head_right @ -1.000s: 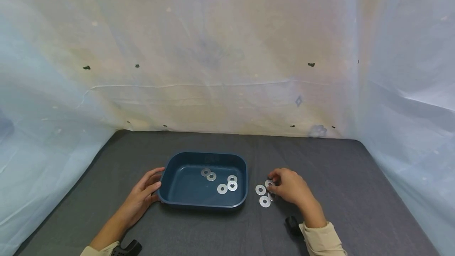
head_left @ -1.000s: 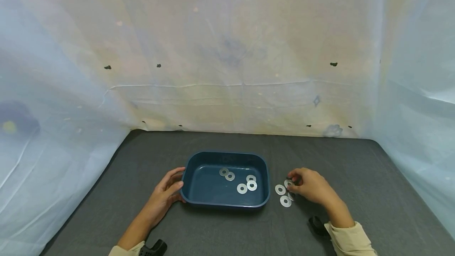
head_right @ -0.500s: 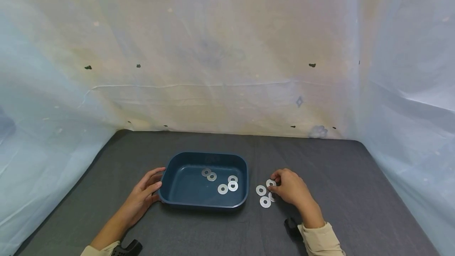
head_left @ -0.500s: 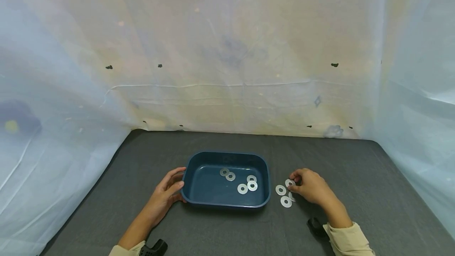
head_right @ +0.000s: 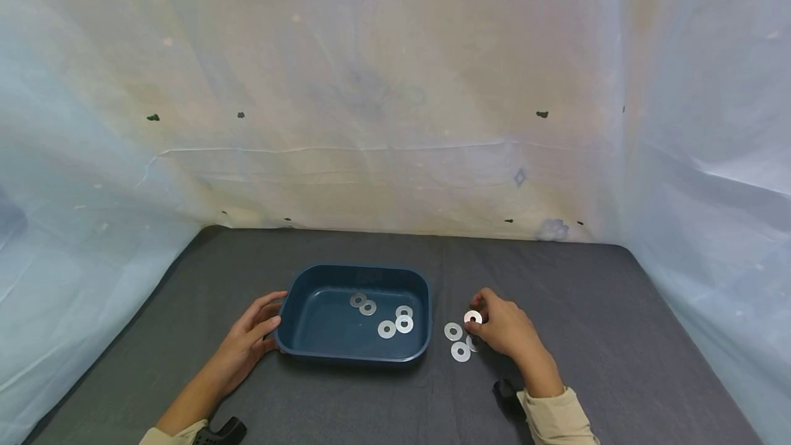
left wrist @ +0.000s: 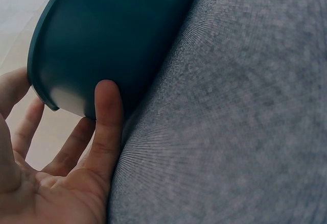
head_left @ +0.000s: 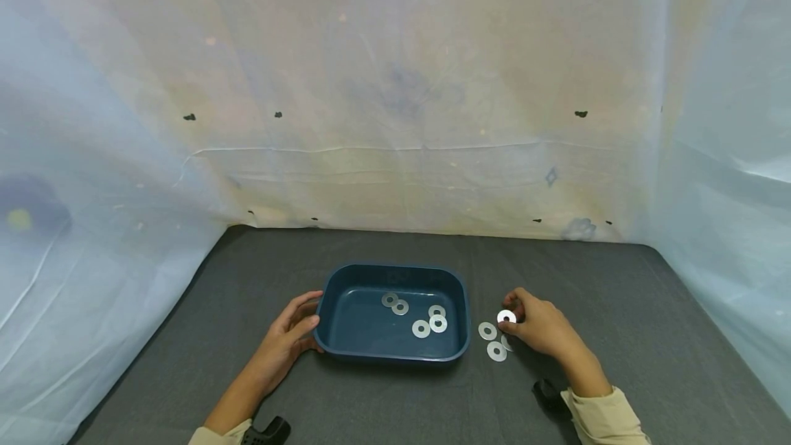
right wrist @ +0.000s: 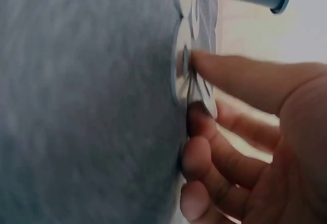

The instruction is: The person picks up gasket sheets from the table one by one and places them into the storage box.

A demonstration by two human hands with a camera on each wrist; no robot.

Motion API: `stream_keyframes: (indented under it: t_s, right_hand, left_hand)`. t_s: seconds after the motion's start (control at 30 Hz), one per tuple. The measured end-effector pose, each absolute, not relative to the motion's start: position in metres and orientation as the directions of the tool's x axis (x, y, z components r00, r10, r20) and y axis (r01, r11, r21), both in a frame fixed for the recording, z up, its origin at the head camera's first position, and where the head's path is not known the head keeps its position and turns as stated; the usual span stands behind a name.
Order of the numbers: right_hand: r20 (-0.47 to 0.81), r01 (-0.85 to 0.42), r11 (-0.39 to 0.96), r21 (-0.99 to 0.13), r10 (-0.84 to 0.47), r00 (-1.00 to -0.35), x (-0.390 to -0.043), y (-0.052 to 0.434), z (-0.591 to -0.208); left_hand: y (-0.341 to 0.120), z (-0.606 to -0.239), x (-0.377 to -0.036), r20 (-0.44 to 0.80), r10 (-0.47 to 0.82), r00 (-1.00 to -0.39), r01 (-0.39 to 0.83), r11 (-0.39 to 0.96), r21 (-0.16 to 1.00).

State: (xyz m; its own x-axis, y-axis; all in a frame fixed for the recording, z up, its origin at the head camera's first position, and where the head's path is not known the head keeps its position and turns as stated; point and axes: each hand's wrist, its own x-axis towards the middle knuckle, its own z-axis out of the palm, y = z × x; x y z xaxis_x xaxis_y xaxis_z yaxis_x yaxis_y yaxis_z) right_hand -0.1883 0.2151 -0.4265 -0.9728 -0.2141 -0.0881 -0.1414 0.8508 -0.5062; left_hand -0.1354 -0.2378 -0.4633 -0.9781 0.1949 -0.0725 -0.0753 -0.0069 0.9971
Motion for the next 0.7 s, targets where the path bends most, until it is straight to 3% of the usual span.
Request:
stream_keyframes:
  t_s: [0.27, 0.7]
  right_hand:
    - [-0.101, -0.207, 0.822, -0.531, -0.304, -0.947, -0.1895, 0.2231, -0.423]
    - [-0.11, -0.192, 0.83, -0.523, -0.289, -0.951, -0.1898, 0.2236, -0.4222]
  left_hand:
    - [-0.2375, -0.4625, -0.1348, -0.086, 0.182, -0.98, -0.088, -0.006, 0.996]
    - [-0.2388, -0.4631, -0.1349, -0.074, 0.194, -0.978, -0.075, 0.001, 0.997]
